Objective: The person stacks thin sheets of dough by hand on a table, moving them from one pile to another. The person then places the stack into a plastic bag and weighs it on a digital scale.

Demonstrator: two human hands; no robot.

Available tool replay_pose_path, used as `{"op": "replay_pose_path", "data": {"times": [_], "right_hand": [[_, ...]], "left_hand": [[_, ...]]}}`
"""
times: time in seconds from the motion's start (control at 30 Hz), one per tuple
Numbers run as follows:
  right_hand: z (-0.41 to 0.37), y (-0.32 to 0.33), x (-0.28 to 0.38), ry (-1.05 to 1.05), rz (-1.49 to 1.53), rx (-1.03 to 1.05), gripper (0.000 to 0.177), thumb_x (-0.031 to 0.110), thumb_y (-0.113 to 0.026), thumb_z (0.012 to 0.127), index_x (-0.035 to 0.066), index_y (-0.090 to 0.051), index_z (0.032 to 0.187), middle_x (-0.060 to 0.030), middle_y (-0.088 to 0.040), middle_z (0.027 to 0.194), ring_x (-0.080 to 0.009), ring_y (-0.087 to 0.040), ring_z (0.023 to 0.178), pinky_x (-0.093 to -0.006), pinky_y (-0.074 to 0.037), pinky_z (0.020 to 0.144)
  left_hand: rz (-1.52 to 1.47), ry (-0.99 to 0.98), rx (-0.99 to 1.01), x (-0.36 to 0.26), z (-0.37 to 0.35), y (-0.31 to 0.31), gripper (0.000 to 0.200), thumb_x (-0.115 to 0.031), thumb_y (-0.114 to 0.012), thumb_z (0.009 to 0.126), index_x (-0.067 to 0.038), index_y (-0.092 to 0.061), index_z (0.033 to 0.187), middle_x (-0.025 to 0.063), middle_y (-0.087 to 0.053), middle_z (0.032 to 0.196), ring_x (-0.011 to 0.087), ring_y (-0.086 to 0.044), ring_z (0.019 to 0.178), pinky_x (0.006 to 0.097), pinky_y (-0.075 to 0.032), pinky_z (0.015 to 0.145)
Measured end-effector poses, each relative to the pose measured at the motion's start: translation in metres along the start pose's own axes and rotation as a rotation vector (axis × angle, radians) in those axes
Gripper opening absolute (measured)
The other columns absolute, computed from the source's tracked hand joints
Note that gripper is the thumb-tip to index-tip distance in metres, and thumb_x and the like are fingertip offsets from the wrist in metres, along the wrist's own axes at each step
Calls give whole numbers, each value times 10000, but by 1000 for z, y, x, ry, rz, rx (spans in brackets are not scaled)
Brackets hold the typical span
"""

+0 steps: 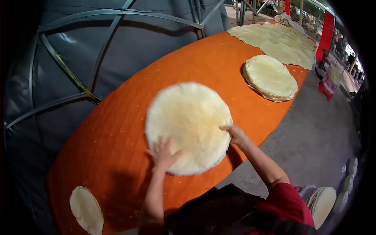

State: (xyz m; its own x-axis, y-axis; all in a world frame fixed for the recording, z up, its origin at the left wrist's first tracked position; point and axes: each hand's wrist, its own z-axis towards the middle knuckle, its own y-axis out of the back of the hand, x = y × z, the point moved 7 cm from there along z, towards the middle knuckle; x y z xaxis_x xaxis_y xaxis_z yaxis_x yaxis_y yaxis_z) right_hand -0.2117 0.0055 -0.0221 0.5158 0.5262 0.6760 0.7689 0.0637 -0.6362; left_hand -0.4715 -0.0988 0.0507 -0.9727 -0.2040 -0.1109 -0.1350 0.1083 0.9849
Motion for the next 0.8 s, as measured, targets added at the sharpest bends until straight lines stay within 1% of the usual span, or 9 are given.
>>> {"op": "replay_pose_path", "data": {"times": [0.1,0.17,0.27,0.37,0.47,0.57,0.63,0.7,0.8], "right_hand": [[-9,53,-1,6,-330,-264,472,176,-628,762,-109,-455,1096,-167,-563,994,-247,-555,885,-351,-466,760],[-6,45,8,71,-282,-133,487,240,-663,740,-107,-493,1036,-138,-577,914,-219,-557,832,-328,-460,710],[-35,29,31,-12,-336,-214,479,233,-670,739,-101,-480,1026,-119,-568,887,-192,-552,803,-312,-454,685],[-19,42,9,340,-568,-281,479,197,-683,726,-79,-445,1037,-114,-556,881,-183,-549,801,-300,-463,671],[-13,39,6,378,-624,-141,521,138,-704,690,-50,-398,1068,-134,-551,947,-196,-554,819,-288,-474,660],[-40,25,30,101,-630,-288,414,118,-681,707,-46,-469,1022,-138,-574,941,-175,-563,820,-281,-473,642],[-25,92,51,308,-857,-214,226,180,-597,789,-15,-583,900,-46,-592,723,-129,-564,699,-255,-462,578],[-44,160,100,478,-904,-488,488,240,-610,775,130,-400,1201,-60,-549,962,-140,-560,695,-229,-441,579],[-64,187,155,384,-846,-543,390,228,-587,790,121,-460,1143,-28,-581,790,-102,-541,591,-209,-406,479]], "left_hand": [[-82,30,56,-19,17,-39,776,-591,-493,721,-184,-243,1331,143,-51,1411,350,16,1289,595,-76,972],[-192,67,-9,-13,6,-42,766,-536,-522,732,-153,-236,1331,150,-60,1406,355,17,1287,580,-85,980],[-455,111,-493,19,-6,-38,785,-279,-628,734,-50,-168,1327,217,-145,1356,354,-139,1254,483,-181,998],[-1068,416,-538,40,-16,-81,825,-157,-641,714,-35,-105,1328,255,-193,1312,361,-258,1191,423,-239,986],[-1012,388,-524,41,-13,-84,826,-92,-622,707,-5,-79,1323,241,-230,1299,361,-314,1157,395,-295,955],[-1289,412,-569,71,-29,-80,804,-64,-635,725,-15,-101,1324,189,-310,1290,240,-355,1164,321,-339,933],[-1423,613,-836,142,-70,-76,678,-91,-637,730,-9,-252,1282,156,-368,1239,216,-401,1106,305,-375,895],[-1657,493,-1063,251,-135,-91,380,-142,-592,780,-5,-411,1085,138,-454,1080,216,-480,947,321,-428,805],[-1789,746,-1506,368,-261,-95,334,-139,-549,795,3,-415,1066,130,-456,1057,243,-476,934,357,-424,822]]}}
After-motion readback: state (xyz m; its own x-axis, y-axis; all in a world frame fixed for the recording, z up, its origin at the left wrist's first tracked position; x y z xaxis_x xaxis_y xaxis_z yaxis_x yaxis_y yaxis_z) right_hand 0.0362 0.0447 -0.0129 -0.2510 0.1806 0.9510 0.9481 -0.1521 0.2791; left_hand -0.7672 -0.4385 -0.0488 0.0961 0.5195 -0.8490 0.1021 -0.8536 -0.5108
